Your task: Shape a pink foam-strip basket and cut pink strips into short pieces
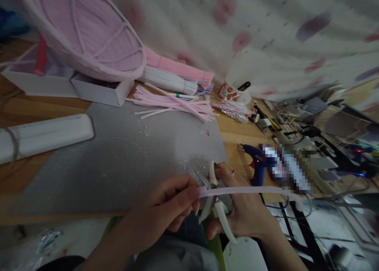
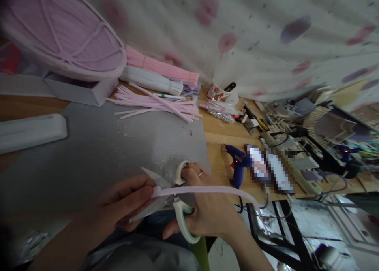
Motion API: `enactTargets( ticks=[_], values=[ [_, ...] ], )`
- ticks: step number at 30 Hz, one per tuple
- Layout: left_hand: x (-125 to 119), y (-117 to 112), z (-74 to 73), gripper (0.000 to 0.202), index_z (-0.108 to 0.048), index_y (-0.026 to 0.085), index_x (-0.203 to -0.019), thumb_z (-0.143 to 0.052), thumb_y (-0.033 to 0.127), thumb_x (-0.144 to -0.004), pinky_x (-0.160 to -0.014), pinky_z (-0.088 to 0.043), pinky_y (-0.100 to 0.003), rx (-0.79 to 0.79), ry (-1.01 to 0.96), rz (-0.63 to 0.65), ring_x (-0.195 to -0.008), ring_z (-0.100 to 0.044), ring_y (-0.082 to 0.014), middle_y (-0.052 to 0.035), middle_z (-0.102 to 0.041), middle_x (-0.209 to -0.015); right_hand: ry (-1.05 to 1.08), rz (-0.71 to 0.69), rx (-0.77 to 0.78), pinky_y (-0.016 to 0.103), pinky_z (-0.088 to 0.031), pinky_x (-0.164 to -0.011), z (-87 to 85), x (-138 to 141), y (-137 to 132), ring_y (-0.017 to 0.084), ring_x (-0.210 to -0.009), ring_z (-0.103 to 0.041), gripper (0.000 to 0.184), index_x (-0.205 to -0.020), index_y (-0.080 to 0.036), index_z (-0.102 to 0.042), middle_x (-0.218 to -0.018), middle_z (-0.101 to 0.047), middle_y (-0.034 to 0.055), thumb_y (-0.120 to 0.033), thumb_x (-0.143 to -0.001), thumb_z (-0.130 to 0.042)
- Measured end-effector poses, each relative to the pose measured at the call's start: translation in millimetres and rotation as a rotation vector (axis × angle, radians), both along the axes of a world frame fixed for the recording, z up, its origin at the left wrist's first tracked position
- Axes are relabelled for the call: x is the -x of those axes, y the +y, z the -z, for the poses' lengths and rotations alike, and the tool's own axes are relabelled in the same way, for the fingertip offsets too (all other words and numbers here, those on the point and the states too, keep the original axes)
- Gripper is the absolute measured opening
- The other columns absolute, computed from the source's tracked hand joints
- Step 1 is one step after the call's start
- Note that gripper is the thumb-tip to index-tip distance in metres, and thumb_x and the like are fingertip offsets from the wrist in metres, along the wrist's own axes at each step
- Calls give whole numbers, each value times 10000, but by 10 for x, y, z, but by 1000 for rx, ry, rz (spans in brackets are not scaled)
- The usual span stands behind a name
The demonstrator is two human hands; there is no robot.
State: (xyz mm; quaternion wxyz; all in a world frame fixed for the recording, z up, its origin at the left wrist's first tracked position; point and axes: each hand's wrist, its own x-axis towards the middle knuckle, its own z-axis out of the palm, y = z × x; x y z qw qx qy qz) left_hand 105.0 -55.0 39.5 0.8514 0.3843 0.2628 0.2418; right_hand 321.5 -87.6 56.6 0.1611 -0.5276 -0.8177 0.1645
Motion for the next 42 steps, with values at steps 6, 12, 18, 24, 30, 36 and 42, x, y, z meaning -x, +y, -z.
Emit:
enactTargets(
  ticks=[6,12,18,24,30,36,42],
  values=[
    [-20,-10,46,389,-565,213,-703,-609,560,-872,-384,-154,-194,8,-15,-10,-419,-229,-54,101,-321,-517,-6,0,-5,390,-531,-679,13,0,21,275,-861,-632,774,-1015,-197,-506,-1016,-597,113,-902,-696,-517],
    [-50,-16,91,387,-550,209,-703,-643,552,-855,-377,-119,-194,110,-120,-5,-404,-165,-44,112,-295,-505,-13,-2,-17,400,-527,-711,39,-26,33,285,-897,-627,757,-1012,-196,-527,-1032,-611,118,-896,-726,-482],
    [-101,-1,46,413,-509,206,-665,-716,535,-805,-367,-104,-180,179,-153,-49,-393,-140,-30,124,-284,-481,-8,6,-32,395,-473,-695,24,-32,41,281,-865,-585,705,-915,-202,-570,-961,-604,93,-880,-729,-510],
    [-139,48,-24,416,-501,206,-641,-766,507,-752,-346,-100,-167,160,-154,-92,-374,-115,-24,141,-256,-440,15,-18,-14,323,-391,-637,-7,-15,85,224,-758,-535,485,-886,-212,-587,-806,-561,29,-675,-783,-690],
    [-119,159,-2,436,-523,197,-681,-762,554,-747,-346,-94,-159,164,-122,-100,-383,-89,-20,144,-247,-465,44,-45,17,316,-417,-662,-22,-50,162,219,-792,-572,349,-978,-212,-587,-871,-624,41,-544,-883,-639],
    [-123,322,9,503,-504,192,-648,-789,604,-689,-350,-84,-155,208,-68,-175,-384,-91,-14,148,-229,-451,62,-19,28,274,-361,-566,-47,18,396,166,-630,-522,398,-750,-200,-503,-696,-596,18,-559,-907,-572],
    [-74,485,-14,518,-459,191,-598,-796,572,-696,-350,-130,-143,235,6,-285,-392,-106,-13,146,-233,-452,26,117,42,234,-310,-470,-39,49,586,121,-472,-470,475,-629,-220,-414,-531,-481,-31,-558,-954,-488]
  ],
)
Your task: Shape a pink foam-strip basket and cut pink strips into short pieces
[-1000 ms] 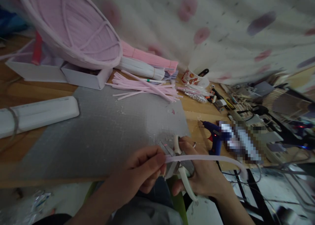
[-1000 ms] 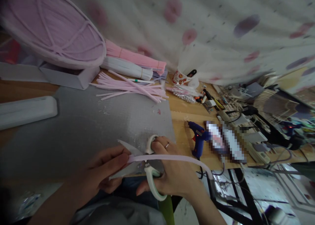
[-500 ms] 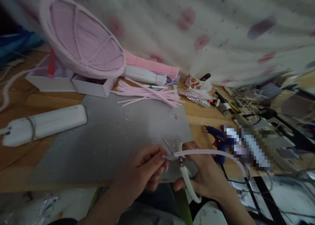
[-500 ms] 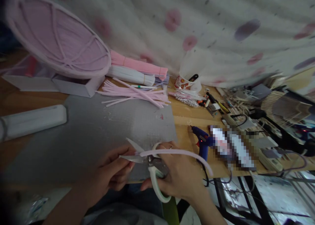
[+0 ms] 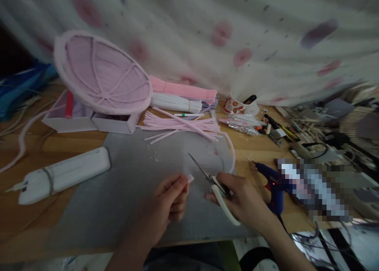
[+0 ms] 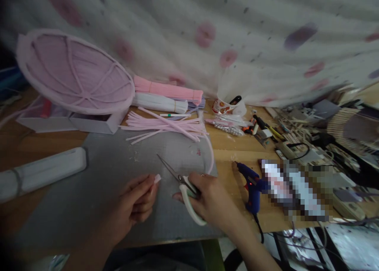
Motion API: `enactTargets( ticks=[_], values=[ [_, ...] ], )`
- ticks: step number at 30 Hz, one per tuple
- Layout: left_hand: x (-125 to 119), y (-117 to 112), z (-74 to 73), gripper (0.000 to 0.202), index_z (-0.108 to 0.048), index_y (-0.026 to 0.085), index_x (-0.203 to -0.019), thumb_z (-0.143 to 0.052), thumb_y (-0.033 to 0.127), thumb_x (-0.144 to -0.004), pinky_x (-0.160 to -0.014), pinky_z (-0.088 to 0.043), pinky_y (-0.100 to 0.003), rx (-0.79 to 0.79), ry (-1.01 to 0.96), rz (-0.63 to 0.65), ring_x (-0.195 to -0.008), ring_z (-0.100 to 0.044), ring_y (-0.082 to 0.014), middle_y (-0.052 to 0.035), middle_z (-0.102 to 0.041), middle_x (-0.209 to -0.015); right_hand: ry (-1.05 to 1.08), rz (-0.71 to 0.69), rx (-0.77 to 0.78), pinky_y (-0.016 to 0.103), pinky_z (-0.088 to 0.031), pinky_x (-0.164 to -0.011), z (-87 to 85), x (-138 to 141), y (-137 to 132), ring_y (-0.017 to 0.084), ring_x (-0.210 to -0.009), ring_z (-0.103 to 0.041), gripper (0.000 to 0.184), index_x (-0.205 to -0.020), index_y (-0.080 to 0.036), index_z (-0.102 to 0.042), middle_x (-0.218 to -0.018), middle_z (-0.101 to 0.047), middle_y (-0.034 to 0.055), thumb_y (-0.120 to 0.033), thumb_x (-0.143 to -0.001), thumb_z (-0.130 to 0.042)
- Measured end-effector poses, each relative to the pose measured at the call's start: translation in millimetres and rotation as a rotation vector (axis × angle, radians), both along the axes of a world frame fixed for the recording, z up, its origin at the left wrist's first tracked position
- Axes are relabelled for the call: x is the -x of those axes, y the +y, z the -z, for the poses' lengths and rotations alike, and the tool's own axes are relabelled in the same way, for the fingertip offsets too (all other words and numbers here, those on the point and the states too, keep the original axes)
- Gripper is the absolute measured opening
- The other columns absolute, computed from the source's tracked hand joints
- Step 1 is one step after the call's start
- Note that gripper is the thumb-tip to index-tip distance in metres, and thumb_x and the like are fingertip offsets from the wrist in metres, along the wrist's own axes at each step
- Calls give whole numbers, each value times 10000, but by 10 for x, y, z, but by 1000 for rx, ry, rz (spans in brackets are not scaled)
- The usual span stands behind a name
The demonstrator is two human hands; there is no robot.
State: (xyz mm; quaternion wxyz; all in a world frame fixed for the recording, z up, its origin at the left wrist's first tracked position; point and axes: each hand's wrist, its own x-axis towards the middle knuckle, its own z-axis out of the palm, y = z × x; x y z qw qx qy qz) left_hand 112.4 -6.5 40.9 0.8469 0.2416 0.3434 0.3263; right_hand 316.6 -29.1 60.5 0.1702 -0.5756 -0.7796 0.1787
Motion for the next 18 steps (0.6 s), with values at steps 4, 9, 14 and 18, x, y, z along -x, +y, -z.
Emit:
enactTargets(
  ticks=[4,9,14,18],
  values=[
    [4,59,12,418,-577,167,-689,-754,538,-767,-390,-292,-146,-82,57,-217,-410,-311,-32,99,-427,-482,-261,88,-14,282,-396,-510,121,-39,92,204,-562,-618,248,-756,-192,-595,-639,-630,31,-372,-925,-582],
    [-17,75,-17,405,-630,151,-704,-863,476,-638,-540,-487,-198,-70,27,-418,-558,-569,-90,22,-636,-602,-236,83,-134,423,-537,-768,161,9,72,293,-890,-685,119,-966,-167,-677,-987,-706,121,-217,-927,-576],
    [-53,-5,-36,388,-658,146,-694,-868,466,-634,-612,-538,-246,-74,10,-453,-589,-634,-123,-2,-684,-633,110,146,-350,330,-550,-720,-92,288,-188,222,-877,-669,224,-1153,-212,-600,-996,-678,79,-336,-968,-583],
    [-72,-160,-40,353,-666,160,-708,-758,493,-781,-649,-517,-229,-190,81,-359,-634,-622,-119,4,-665,-661,176,59,-349,324,-563,-743,-140,522,-311,223,-920,-687,327,-1252,-213,-583,-1096,-692,99,-326,-948,-621]
  ],
)
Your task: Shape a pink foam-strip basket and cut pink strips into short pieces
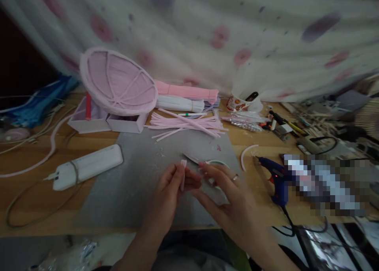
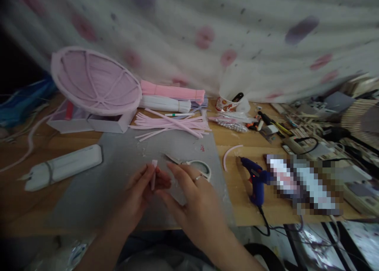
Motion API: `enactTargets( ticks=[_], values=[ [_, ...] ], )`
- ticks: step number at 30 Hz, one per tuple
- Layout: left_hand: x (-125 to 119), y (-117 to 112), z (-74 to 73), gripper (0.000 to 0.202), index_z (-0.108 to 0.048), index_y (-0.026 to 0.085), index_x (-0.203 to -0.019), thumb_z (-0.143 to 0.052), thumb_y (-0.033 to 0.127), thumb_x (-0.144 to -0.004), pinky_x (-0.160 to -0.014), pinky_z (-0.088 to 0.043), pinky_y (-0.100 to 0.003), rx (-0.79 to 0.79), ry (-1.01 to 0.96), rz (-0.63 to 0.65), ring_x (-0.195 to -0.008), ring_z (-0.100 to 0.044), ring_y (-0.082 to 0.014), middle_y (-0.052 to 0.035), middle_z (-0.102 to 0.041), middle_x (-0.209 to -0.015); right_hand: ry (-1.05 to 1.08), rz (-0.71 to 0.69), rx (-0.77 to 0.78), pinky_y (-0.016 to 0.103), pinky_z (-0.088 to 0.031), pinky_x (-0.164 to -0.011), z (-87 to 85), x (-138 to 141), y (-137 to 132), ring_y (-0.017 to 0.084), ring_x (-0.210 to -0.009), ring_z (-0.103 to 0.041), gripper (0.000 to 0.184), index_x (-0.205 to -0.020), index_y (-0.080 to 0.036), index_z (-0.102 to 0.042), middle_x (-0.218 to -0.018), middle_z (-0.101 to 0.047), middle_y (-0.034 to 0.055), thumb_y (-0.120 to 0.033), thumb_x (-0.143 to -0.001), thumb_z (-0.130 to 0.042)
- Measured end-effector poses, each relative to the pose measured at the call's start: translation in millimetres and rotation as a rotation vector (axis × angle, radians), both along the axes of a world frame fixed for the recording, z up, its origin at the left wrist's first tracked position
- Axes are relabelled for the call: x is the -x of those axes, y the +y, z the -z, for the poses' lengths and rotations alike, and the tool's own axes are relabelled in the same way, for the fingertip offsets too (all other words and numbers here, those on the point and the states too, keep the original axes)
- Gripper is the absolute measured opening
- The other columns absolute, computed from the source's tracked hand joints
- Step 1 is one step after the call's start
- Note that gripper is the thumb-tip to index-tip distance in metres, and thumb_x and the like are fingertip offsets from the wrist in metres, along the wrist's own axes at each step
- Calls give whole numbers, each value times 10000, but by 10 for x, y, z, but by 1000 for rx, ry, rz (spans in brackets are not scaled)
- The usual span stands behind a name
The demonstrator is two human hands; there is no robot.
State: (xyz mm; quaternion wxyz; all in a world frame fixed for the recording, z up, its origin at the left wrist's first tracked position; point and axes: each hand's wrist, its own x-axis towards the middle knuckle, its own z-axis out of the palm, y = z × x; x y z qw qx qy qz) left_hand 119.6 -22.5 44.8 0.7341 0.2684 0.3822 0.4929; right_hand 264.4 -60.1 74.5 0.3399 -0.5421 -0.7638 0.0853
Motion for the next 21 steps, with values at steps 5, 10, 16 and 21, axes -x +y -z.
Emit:
enactTargets(
  ticks=[5,10,16,21],
  values=[
    [25,-235,-37,341,-633,200,-706,-745,510,-793,-626,-499,-219,-94,133,41,-594,-524,-110,52,-536,-628,64,10,40,294,-534,-599,75,70,-93,187,-687,-689,157,-974,-182,-706,-789,-729,40,-187,-946,-552],
    [52,-369,-67,356,-584,222,-718,-697,544,-819,-624,-525,-262,-118,164,128,-582,-576,-136,54,-562,-650,265,-3,4,275,-580,-682,76,5,-232,173,-782,-725,175,-894,-233,-748,-856,-768,20,-132,-890,-604],
    [71,-473,-17,364,-606,226,-754,-680,576,-820,-674,-537,-295,-132,192,117,-610,-646,-161,0,-708,-740,457,86,-47,297,-584,-685,138,-31,-269,187,-747,-729,116,-836,-239,-770,-813,-776,17,-188,-862,-669],
    [154,-501,16,359,-691,214,-759,-713,571,-787,-754,-486,-276,-167,384,-85,-808,-654,-185,-40,-752,-909,449,251,-137,331,-563,-633,50,-355,-452,209,-700,-692,94,-753,-242,-718,-750,-735,14,-271,-841,-737]
  ],
)
